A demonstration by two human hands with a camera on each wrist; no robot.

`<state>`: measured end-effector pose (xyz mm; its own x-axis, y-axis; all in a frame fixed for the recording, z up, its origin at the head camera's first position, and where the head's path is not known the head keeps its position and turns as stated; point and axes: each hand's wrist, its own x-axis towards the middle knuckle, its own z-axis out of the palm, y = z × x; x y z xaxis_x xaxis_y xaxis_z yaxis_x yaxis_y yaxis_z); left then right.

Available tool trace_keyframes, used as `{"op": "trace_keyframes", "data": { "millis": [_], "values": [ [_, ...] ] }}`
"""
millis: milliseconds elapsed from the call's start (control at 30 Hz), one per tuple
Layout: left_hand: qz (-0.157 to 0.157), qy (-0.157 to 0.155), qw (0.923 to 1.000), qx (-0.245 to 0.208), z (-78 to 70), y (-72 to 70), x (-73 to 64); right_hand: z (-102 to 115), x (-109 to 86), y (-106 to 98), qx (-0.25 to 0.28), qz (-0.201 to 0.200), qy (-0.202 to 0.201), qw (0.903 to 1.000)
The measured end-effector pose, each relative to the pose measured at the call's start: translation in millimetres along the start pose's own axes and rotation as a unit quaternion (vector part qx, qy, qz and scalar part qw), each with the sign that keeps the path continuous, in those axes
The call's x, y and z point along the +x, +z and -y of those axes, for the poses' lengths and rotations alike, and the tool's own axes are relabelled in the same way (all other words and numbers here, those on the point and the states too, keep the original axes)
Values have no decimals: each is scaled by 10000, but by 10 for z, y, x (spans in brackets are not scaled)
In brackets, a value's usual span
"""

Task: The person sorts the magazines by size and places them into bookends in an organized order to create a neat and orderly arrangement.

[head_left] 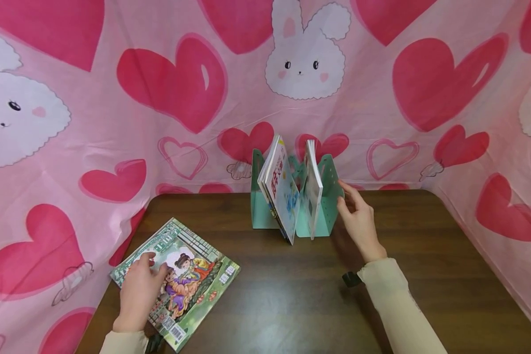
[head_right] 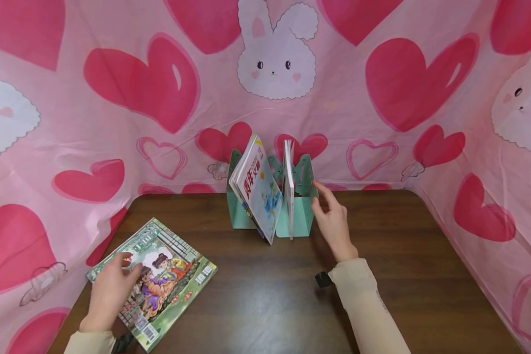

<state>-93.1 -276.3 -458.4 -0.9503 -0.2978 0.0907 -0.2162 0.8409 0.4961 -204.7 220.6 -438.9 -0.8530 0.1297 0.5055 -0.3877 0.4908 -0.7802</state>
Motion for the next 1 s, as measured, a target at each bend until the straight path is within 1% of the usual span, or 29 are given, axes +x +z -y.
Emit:
{"op": "trace_keyframes", "data": {
  "millis": [100, 200, 300, 400, 467, 533, 567, 633, 733, 1000],
  "values": [
    [92, -280, 9995, 103, 108, -33, -22, -2, -16, 1, -56, -19, 50, 10000],
    [170, -458, 9987, 149, 198, -58, -39, -11, -30, 9, -136, -66, 124, 9998],
    [313, -618, 9973, 231, 271, -82, -50, -18, -40, 16, -210, -145, 209, 9995],
    [491, -625, 9963, 327, 345, -105, -56, -26, -42, 20, -287, -227, 287, 9989],
    [579, -533, 9962, 385, 394, -113, -69, -33, -43, 24, -308, -279, 319, 9986],
    [586, -436, 9964, 436, 441, -114, -87, -38, -41, 25, -289, -279, 324, 9987],
    [578, -443, 9964, 441, 466, -113, -95, -41, -39, 26, -276, -278, 330, 9987],
    [556, -472, 9963, 450, 504, -109, -107, -45, -37, 28, -245, -292, 334, 9987],
    [588, -601, 9956, 419, 543, -113, -107, -54, -33, 29, -215, -319, 347, 9987],
    [1005, -837, 9905, 427, 568, -146, -83, -61, -32, 37, -109, -314, 389, 9987]
  ]
}}
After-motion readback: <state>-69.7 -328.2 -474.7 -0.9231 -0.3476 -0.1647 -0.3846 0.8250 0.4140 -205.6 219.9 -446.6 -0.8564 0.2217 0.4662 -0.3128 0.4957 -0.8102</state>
